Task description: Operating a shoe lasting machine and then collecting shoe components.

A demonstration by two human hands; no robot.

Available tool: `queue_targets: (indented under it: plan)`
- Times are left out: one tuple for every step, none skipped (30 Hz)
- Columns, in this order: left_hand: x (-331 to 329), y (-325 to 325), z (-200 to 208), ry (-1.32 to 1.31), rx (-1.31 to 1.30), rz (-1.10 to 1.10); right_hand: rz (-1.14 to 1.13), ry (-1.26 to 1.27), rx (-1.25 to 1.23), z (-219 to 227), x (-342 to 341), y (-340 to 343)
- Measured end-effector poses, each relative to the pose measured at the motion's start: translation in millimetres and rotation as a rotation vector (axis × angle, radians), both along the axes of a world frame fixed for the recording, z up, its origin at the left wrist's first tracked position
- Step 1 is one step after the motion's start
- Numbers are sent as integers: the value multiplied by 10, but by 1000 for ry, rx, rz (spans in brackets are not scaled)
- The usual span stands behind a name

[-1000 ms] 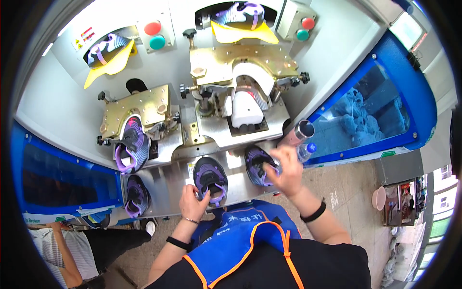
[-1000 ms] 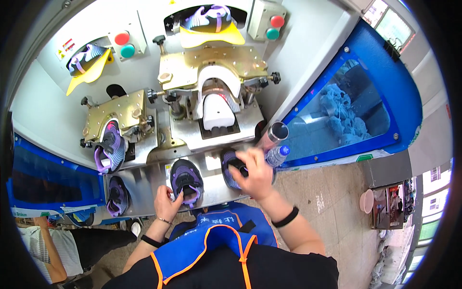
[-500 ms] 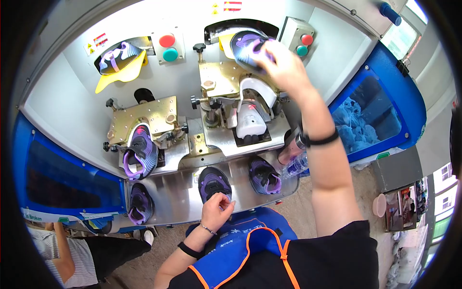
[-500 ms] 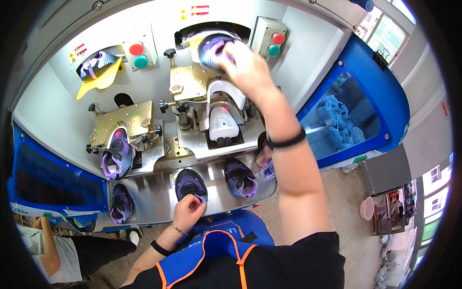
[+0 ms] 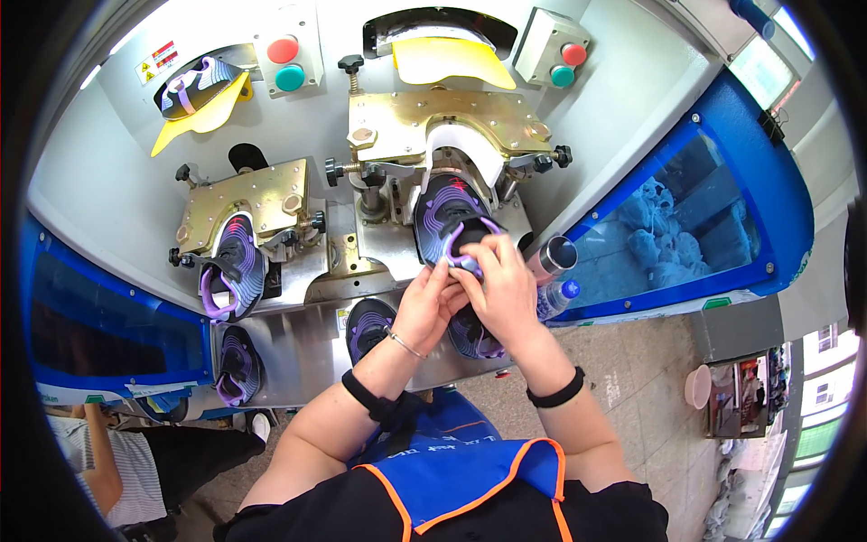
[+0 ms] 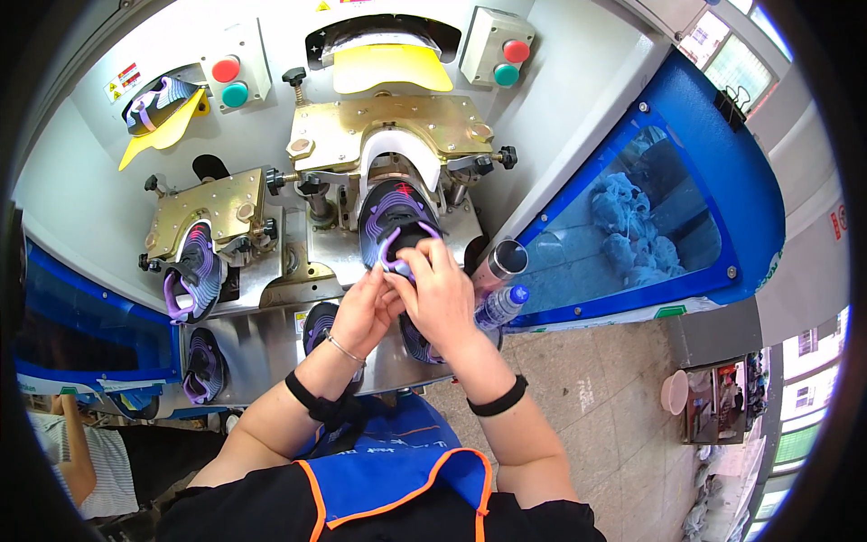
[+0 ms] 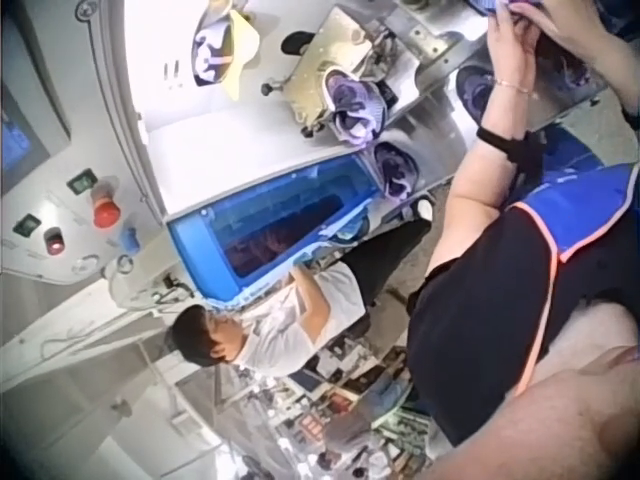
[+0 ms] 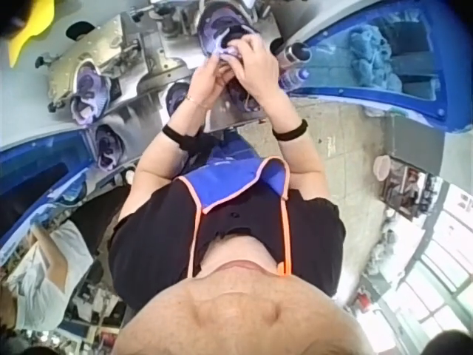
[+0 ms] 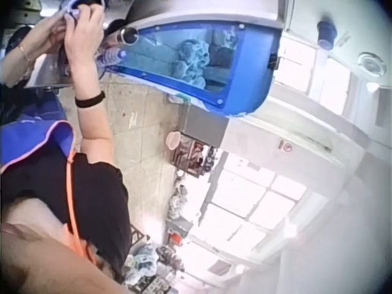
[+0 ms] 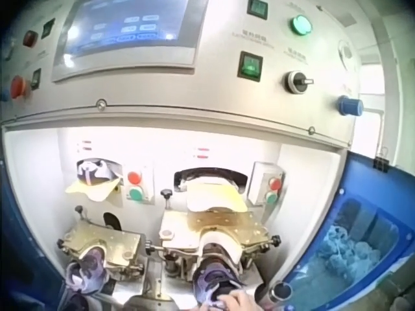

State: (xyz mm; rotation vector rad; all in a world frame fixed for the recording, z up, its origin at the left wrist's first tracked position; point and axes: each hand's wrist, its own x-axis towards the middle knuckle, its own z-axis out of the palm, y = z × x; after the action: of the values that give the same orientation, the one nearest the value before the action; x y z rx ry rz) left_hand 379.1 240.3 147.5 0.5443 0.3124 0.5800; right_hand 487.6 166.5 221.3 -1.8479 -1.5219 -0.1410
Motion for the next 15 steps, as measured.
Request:
queue_targets:
  plan:
    - [45,7,-6,5,-1,-1,-31,-81,25,103,3,59]
    - [73,1,-23,-23,-18,53,-59,-158,49,154,21,118]
    - [103,-23,-7,-54,-34,102,-62,-154,47,160,83,166]
    - [112,-61,6,-49,-35,100,-19,-193,71,152,146,210]
    - [109,-90,80,-19,-37,114,24,-232,95,123,188,236]
    - [107,-106,116,10,-38,128,21,-228,95,57,214,243]
    - [114,-106,98,15,-37,125,69,-84,88,-28,241,255]
    - [116,-105,86,60,-30,119,121,58,80,-65,252,265]
    - [117,-103,78,104,-22,113,137,124,82,-78,266,257]
    - [119,-97,70,105,-22,114,138,125,82,-80,264,255]
    - [113,-88,74,122,-18,116,129,91,63,-62,245,255]
    - [107,-81,78,139,-15,118,120,56,44,-51,229,255]
    - [99,-77,83,141,-15,121,122,58,43,-49,219,254]
    - [97,-72,108,142,-14,117,110,43,24,-42,217,253]
    - [95,-67,122,144,-13,114,98,28,4,-39,214,253]
